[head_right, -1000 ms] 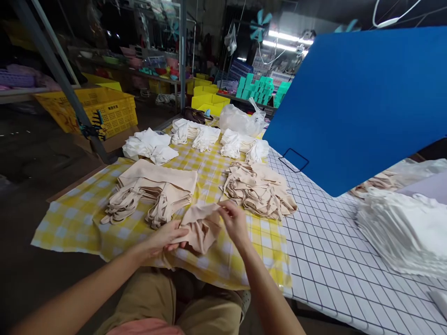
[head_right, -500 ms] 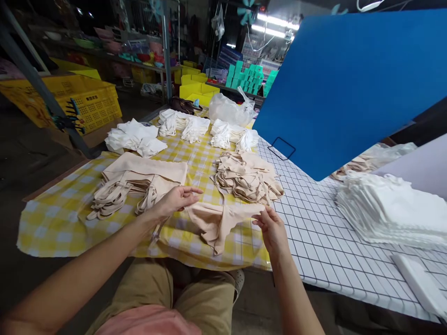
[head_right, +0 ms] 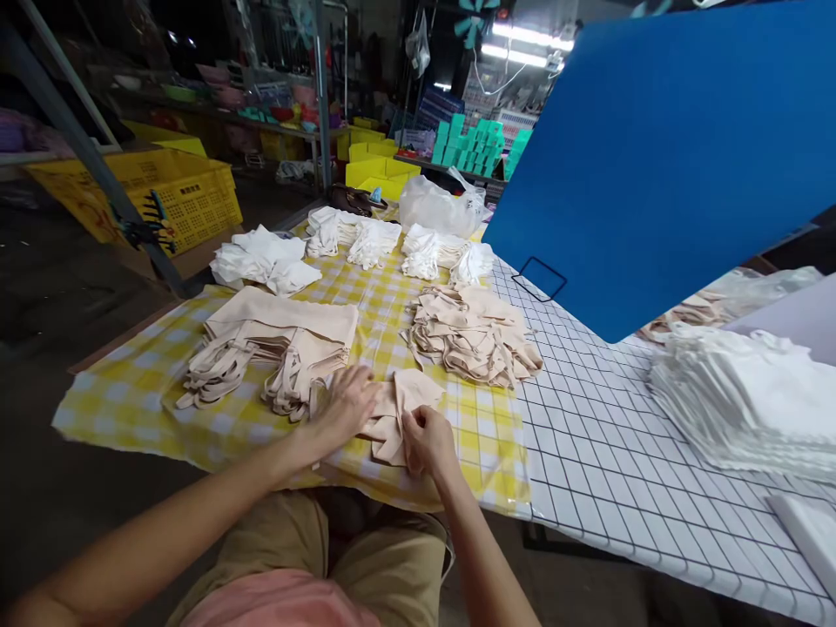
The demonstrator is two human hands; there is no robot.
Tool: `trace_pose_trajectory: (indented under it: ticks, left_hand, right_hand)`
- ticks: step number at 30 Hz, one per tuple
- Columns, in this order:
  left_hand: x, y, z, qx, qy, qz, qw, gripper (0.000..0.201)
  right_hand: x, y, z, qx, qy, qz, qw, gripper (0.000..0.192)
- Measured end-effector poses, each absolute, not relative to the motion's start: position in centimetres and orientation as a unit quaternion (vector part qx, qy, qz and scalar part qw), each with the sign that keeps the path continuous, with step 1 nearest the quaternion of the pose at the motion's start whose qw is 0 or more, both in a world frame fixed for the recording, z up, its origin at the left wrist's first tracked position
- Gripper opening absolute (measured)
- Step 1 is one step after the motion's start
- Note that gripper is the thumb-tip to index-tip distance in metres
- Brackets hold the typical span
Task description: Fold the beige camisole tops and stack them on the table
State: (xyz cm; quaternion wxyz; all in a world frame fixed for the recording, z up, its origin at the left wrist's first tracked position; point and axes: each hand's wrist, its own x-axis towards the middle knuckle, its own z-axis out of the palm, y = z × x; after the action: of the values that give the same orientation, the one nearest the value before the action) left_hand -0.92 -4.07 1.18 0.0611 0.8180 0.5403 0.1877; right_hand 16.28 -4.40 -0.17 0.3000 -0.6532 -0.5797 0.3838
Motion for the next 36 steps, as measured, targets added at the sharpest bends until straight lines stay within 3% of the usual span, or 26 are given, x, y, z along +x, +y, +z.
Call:
trace_pose_trajectory:
  ticks: [6, 9, 13, 16, 19, 24, 30, 33, 36]
  left_hand:
    - [2.3, -6.4, -0.3, 0.823, 0.498, 0.206, 0.179, 0.029]
    - [2.8, -5.8, -0.4, 0.796, 0.499, 0.250, 0.235, 0.016]
    - [2.2, -4.1, 1.5, 0.701, 0.420, 0.320, 0.480, 0.022]
    - [1.4, -3.4, 3.6, 0.593, 0.335, 0.358, 0.639, 0.024]
    - [0.7, -3.3, 5.5, 0.490, 0.325, 0.374, 0.717, 0.039]
    - [0.0, -3.3, 7.4, 0.430, 0.365, 0.411, 0.716, 0.038]
    - [-0.5, -3.7, 8.6, 0.424, 0.332, 0.426, 0.727, 0.038]
    - [-0.6, -5.0, 9.5, 0.488, 0.343, 0.402, 0.695, 0.040]
    - [-0.7, -7.0, 9.7, 0.574, 0.359, 0.378, 0.631, 0.042]
  right_hand:
    - [17.5, -5.0, 1.8, -0.565, -0.500, 0.505, 0.419, 0.033]
    - [18.7, -5.3, 2.7, -0.521, -0.373, 0.561, 0.524, 0.030]
    - [20.1, -5.0, 4.1, -0.502, -0.267, 0.539, 0.622, 0.032]
    - [20.2, -4.8, 5.6, -0.473, -0.255, 0.561, 0.629, 0.030]
    - [19.1, -5.6, 6.7, -0.458, -0.294, 0.637, 0.546, 0.038]
    - [17.0, -8.6, 6.7, -0.507, -0.319, 0.670, 0.438, 0.050]
    - [17.6, -9.0, 8.2, -0.491, -0.310, 0.643, 0.500, 0.064]
    - [17.9, -8.5, 9.1, -0.498, -0.304, 0.613, 0.533, 0.055]
    - [17.9, -8.5, 9.7, -0.486, -0.324, 0.648, 0.489, 0.036]
